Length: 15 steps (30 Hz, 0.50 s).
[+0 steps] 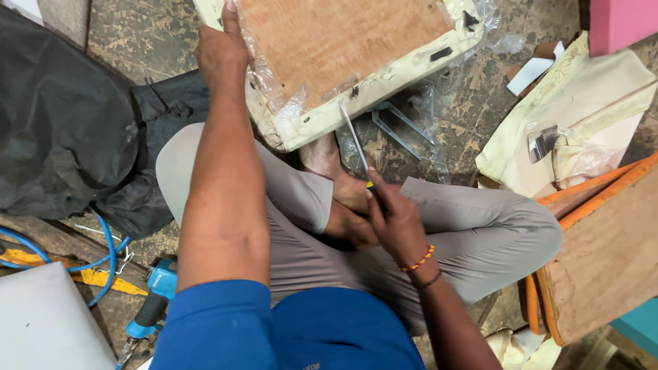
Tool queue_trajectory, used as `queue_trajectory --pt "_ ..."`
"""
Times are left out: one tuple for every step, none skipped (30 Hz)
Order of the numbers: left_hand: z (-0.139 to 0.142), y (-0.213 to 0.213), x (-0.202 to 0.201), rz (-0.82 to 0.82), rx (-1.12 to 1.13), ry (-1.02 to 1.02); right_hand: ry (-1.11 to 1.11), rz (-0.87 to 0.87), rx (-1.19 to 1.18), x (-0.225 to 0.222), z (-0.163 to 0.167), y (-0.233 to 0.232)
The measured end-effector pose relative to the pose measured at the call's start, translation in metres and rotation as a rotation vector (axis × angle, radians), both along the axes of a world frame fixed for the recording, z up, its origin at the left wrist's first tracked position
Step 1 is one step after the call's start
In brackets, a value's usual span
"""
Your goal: The person sits on the floor and uses a screwdriver to pry and remove staples from the edge of a rectangular foam cushion. They repeatedly work along the perimeter to detach the foam from the wooden frame.
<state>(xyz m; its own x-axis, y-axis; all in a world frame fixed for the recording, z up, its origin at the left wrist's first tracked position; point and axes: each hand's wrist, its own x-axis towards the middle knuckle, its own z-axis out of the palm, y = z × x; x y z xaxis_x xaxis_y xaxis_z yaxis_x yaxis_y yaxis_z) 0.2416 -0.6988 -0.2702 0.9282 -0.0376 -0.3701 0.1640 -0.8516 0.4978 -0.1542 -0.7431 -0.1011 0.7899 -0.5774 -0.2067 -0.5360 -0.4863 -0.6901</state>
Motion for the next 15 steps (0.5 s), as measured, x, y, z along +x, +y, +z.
queue_trajectory --pt "-0.001 0.0 0.0 0.0 0.01 0.015 -0.012 0.034 -0.019 0.001 0.006 -0.004" --pt "-0.002 0.001 -0.001 0.001 0.019 0.03 -0.023 0.068 -0.038 0.003 0.011 -0.006" --pt "-0.002 0.001 -0.001 0.003 0.028 0.045 -0.008 0.068 -0.032 0.006 0.015 -0.007" --pt "-0.002 0.001 -0.002 0.014 0.022 0.06 0.008 0.066 -0.027 0.009 0.019 -0.007" --pt "-0.001 0.0 -0.002 0.024 0.015 0.078 0.026 0.064 -0.022 0.012 0.023 -0.006" --pt "0.001 0.0 -0.003 0.033 0.009 0.096 0.038 0.055 -0.015 0.015 0.026 -0.006" --pt "0.003 0.0 -0.004 0.03 0.013 0.076 0.048 0.046 -0.009 0.019 0.029 -0.006" --pt "0.005 -0.001 -0.004 0.027 0.018 0.055 0.056 0.037 -0.002 0.023 0.031 -0.007" --pt "0.008 -0.001 -0.005 0.023 0.025 0.035 0.096 0.036 -0.009 0.025 0.034 -0.008" --pt "0.01 -0.001 -0.006 0.031 0.029 0.045 0.135 0.036 -0.015 0.027 0.036 -0.01" --pt "0.013 -0.002 -0.006 0.038 0.032 0.054 0.173 0.035 -0.023 0.028 0.038 -0.012" --pt "0.016 -0.002 -0.007 0.045 0.036 0.063 0.182 0.045 -0.019 0.028 0.04 -0.016" --pt "0.019 -0.003 -0.007 0.053 0.037 0.09 0.189 0.056 -0.014 0.027 0.041 -0.018" --pt "0.022 -0.003 -0.007 0.059 0.039 0.116 0.196 0.066 -0.009 0.026 0.04 -0.019" --pt "0.024 -0.004 -0.007 0.066 0.044 0.144 0.217 0.076 -0.024 0.026 0.037 -0.019"
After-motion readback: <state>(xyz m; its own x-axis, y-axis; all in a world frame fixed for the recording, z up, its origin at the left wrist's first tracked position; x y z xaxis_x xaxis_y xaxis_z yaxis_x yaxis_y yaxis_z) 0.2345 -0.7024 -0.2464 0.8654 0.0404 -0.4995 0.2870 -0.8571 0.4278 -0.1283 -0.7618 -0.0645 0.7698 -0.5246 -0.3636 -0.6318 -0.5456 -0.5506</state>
